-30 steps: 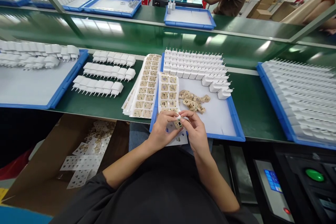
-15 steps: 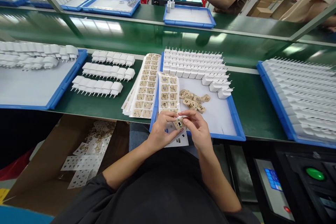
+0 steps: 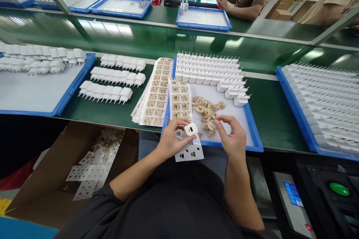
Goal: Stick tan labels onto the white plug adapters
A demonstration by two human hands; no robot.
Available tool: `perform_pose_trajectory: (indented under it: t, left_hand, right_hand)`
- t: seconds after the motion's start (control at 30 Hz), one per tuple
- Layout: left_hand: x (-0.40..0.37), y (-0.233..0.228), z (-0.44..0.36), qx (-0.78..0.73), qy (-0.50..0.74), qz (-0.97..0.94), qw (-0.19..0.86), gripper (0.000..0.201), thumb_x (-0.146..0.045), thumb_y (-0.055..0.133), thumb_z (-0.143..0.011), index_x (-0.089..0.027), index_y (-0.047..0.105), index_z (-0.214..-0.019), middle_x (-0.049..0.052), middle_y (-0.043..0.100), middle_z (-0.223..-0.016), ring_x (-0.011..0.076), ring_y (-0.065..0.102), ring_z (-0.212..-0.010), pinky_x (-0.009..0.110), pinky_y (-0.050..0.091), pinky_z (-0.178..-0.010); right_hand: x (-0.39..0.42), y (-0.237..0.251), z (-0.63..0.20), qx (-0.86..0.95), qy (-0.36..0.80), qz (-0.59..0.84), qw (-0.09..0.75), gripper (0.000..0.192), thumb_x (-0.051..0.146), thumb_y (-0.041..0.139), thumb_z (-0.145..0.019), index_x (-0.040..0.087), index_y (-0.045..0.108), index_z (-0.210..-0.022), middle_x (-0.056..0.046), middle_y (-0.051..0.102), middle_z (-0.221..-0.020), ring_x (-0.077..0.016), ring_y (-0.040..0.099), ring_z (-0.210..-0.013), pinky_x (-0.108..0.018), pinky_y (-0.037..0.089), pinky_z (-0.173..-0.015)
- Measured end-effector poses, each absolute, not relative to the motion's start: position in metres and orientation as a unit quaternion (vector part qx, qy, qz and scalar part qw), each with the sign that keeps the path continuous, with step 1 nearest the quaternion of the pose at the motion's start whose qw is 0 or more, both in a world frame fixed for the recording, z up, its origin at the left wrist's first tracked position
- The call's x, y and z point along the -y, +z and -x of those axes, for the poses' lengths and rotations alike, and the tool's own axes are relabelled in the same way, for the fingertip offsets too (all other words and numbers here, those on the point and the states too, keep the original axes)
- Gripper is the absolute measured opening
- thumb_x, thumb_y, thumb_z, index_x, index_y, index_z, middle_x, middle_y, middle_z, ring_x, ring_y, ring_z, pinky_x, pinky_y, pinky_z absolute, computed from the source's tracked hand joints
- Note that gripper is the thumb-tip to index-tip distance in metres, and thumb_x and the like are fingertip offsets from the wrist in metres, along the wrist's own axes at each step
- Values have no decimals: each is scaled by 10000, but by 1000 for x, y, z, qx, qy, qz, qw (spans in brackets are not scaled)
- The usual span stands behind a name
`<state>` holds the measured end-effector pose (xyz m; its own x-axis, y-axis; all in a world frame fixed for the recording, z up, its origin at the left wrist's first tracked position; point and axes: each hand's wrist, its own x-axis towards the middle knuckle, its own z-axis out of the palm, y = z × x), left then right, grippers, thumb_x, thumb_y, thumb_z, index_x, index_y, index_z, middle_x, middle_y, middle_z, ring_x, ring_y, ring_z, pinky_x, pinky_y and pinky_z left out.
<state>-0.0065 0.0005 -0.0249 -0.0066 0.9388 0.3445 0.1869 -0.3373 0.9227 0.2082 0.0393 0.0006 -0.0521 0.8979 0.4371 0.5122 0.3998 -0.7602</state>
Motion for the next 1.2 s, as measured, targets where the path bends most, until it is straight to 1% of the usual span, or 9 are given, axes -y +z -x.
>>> perform_pose_trajectory:
  t: [0.1,0.23,0.33,0.47,0.6,0.73,0.87,1.0,1.2]
  left_hand:
    - [-1,-25,3,-460,544,-605,354,350,-258,795,-812,-224,570,-1078,103,677,-1147,228,675,-1106,357,590,-860]
    - [1,-24,3,-432,605,-551,379,377,-392,783,-833,-215,577,-1093,111,672,-1134,228,690,-1063,350,599,-843]
    - [2,-17,25,-438,635,-522,363,446,-512,746,-850,-202,607,-1140,118,685,-1110,228,704,-995,351,606,-823]
    - [-9,-3,91,-578,571,-555,179,389,-438,734,-879,-234,681,-1206,88,721,-1133,231,688,-996,380,572,-878]
    - [-46,-6,156,-715,406,-569,-28,347,-384,703,-887,-189,726,-1172,136,721,-1149,321,652,-1092,490,485,-977]
    - [-78,-18,180,-766,227,-593,-99,322,-340,638,-908,-143,735,-1144,189,688,-1144,393,572,-1155,525,428,-954]
    - [-85,-21,180,-781,159,-592,-120,349,-358,596,-923,-140,714,-1169,203,651,-1137,417,529,-1149,517,403,-931]
    - [-74,-17,162,-765,210,-599,-111,449,-402,604,-930,-148,645,-1298,205,642,-1190,409,528,-1139,511,413,-926]
    - [-41,-6,93,-521,307,-795,50,266,-370,594,-977,-259,703,-1192,86,695,-1236,289,574,-1187,460,427,-1052]
  right_hand:
    - [-39,-2,-205,725,86,524,439,211,260,594,-958,233,694,-1142,-116,687,-1168,-290,632,-1134,-489,518,-974]
    - [-26,-9,-187,815,115,401,403,201,167,573,-975,250,673,-1128,-67,735,-1034,-235,688,-993,-404,543,-885]
    - [-24,-18,-179,873,116,334,336,184,226,611,-972,250,667,-1145,-65,753,-1065,-254,696,-982,-424,523,-866]
    - [-30,-24,-177,891,94,322,305,176,275,600,-984,243,682,-1137,-67,759,-1104,-266,696,-1026,-433,505,-882]
    - [-30,-24,-177,889,89,328,307,159,280,582,-994,248,685,-1110,-60,764,-1071,-262,698,-1018,-429,506,-880]
    - [-27,-22,-176,884,91,334,314,150,276,579,-992,249,693,-1087,-64,766,-1038,-261,704,-992,-423,517,-864]
    - [-25,-21,-176,879,94,342,319,157,269,576,-987,254,706,-1073,-64,769,-1023,-256,711,-973,-421,529,-861]
    - [-23,-21,-178,873,92,343,333,166,255,590,-976,247,683,-1113,-68,769,-1020,-254,710,-969,-424,533,-859]
    - [-11,-16,-187,877,110,352,307,215,273,628,-964,232,613,-1174,-84,741,-1105,-253,689,-1019,-427,523,-885]
